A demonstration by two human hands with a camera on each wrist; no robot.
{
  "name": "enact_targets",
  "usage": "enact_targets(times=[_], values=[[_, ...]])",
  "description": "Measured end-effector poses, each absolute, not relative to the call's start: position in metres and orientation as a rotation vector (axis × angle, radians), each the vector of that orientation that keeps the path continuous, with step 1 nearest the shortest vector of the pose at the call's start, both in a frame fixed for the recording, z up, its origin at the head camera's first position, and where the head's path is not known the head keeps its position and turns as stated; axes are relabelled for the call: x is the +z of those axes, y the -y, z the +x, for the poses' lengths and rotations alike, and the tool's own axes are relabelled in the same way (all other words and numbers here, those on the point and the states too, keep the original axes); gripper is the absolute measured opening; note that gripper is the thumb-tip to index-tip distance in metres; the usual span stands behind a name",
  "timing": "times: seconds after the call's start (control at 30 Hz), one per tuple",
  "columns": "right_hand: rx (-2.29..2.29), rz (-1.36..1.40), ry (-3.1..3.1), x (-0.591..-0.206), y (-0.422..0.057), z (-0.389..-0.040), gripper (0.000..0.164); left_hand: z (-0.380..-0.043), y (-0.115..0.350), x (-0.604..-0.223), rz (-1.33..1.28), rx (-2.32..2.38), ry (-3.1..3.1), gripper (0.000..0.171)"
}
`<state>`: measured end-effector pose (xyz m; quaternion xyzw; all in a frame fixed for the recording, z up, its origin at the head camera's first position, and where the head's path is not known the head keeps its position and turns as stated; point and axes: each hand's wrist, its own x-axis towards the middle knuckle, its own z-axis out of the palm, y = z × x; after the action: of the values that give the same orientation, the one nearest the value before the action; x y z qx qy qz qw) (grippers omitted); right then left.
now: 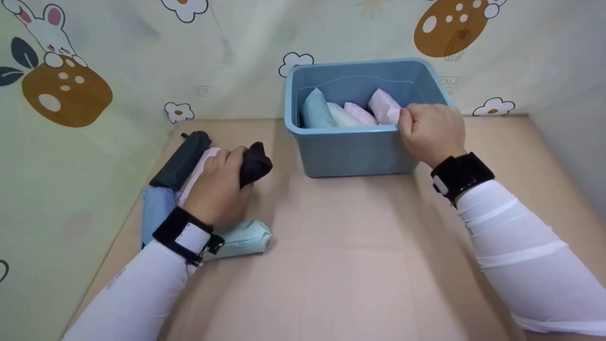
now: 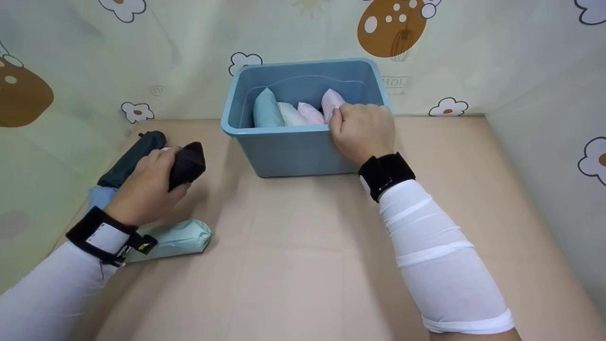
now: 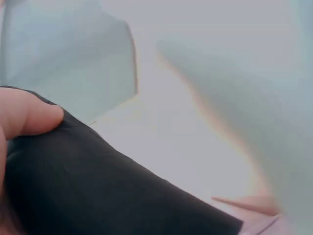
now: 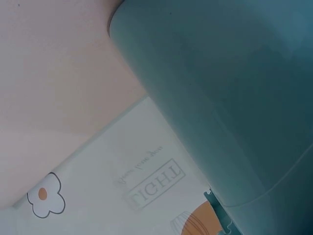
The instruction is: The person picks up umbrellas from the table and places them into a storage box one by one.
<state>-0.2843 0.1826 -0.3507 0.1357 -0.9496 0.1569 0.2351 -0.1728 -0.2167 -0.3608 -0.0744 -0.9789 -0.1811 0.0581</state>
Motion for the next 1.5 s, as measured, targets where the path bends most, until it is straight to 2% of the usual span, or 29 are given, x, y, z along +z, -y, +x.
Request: enact_targets(times=[0.43,0.77,1.17,1.5], values=[[0.423,0.398,2.566,-0.353,-0.184,-0.285,0.052,-0.186,0.185,-0.33,-0.358,-0.563,2.719,0.061],[0.419,0.387,2.588,-0.351,-0.183,-0.284,0.052,-0.198,0.155,-0.308,-0.436,-0.656,2.764,0.076],[0.437,0.377,2.596,-0.351,-0.184,-0.284,0.053,-0.224,0.103,-0.283,-0.557,-0.695,2.77,0.083],[0.427,0.37,2.594,-0.351,-0.183,-0.285,0.054,-0.251,0.073,-0.271,-0.514,-0.678,2.819,0.072]])
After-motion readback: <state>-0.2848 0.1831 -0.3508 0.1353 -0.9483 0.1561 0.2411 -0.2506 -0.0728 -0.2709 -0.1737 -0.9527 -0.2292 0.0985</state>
